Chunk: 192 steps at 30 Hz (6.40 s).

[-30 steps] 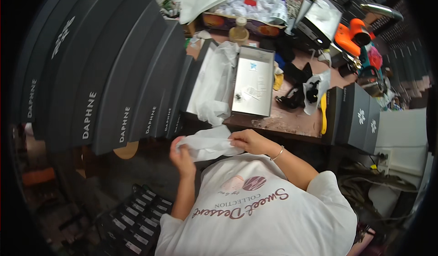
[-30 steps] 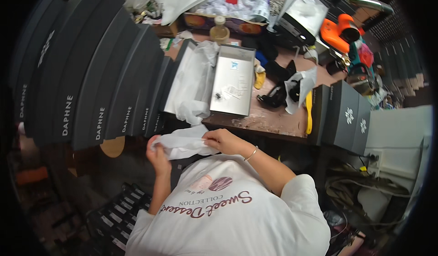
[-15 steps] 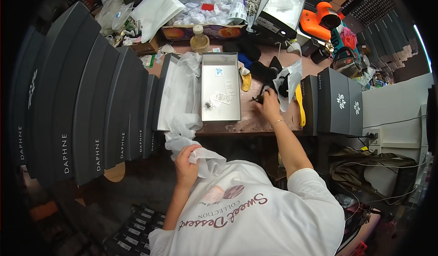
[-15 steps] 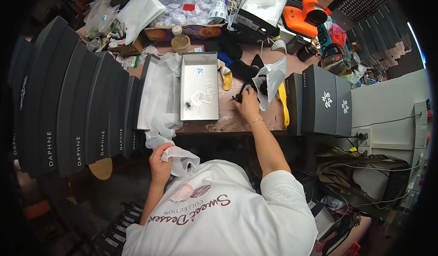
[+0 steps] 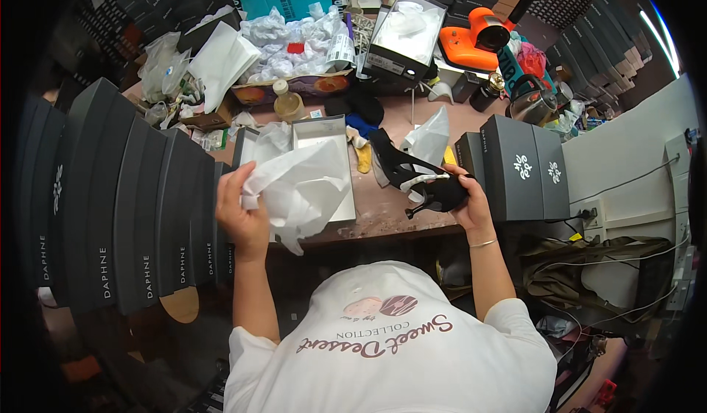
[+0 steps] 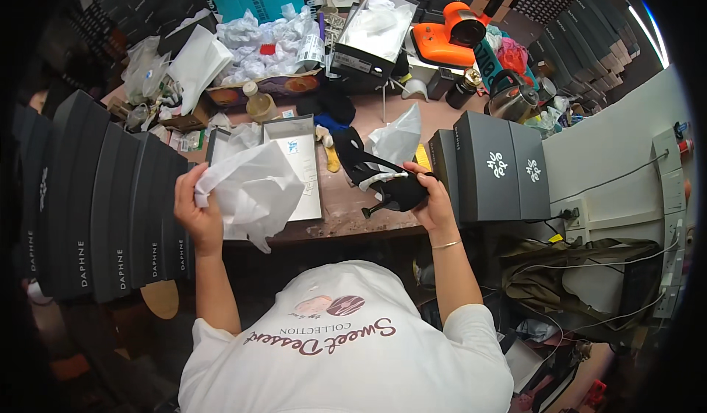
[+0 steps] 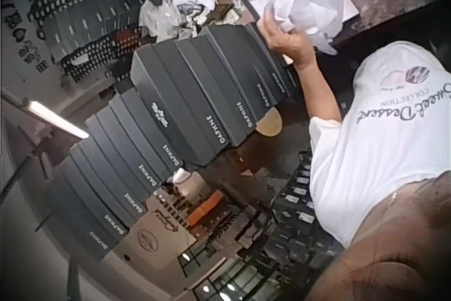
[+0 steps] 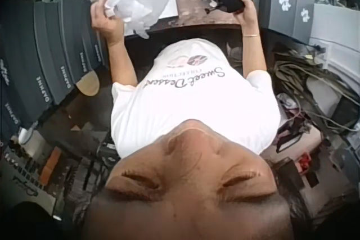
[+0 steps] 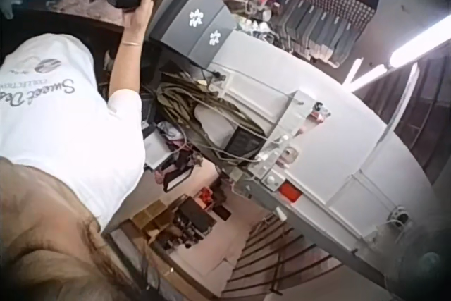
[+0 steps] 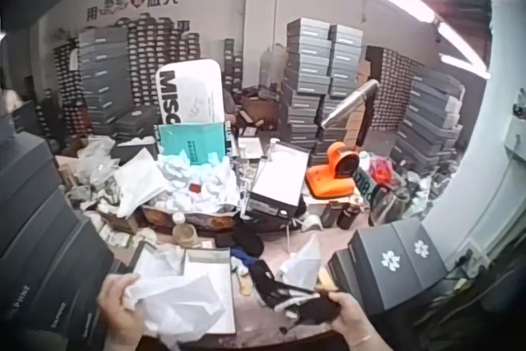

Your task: Cleaning high-heeled shoes with a brush and packing them into boxes with tissue paper and protective materials.

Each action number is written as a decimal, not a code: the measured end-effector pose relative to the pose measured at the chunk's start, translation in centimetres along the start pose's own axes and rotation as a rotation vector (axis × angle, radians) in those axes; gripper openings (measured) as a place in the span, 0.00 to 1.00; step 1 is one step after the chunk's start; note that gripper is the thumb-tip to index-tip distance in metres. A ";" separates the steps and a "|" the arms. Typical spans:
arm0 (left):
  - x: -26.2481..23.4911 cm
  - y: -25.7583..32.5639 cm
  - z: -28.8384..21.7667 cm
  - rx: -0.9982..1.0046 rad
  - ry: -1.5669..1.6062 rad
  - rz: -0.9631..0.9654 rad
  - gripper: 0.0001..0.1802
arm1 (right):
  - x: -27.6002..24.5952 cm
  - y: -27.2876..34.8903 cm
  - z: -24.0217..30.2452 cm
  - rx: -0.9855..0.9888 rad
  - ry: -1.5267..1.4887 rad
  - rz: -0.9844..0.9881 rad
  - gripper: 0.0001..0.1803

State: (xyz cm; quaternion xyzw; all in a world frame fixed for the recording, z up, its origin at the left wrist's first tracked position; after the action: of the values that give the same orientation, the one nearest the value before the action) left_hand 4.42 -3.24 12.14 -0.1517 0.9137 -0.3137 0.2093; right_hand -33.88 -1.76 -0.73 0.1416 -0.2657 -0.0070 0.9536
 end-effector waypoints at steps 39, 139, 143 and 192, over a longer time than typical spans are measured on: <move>9.8 8.1 -0.1 -0.231 0.224 0.703 0.23 | 6.3 4.9 -7.2 0.238 -0.513 -0.087 0.24; 15.3 6.5 13.4 -1.328 1.464 0.377 0.33 | 15.3 -9.7 -2.0 -0.769 1.616 0.522 0.23; 14.8 6.0 12.3 -1.396 1.387 0.427 0.34 | 15.4 -9.2 -0.9 -0.946 1.566 0.385 0.21; 8.3 2.2 7.5 -0.072 -0.214 0.524 0.37 | 10.0 -4.1 -5.4 0.221 0.447 0.152 0.15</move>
State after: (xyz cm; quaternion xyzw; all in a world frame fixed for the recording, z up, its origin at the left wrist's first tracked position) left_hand 0.48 -8.77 3.02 0.0502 0.9050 -0.1986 0.3729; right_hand -22.32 -5.17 -1.22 0.2225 -0.0573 0.1251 0.9652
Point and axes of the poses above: each hand's wrist, its own y-axis away from the middle knuckle, its own x-axis out of the palm, z = x × y, the point moved 5 cm from there along -y, towards the middle knuckle, and after that the axes turned 14 degrees about y, right-handed, at the moved point
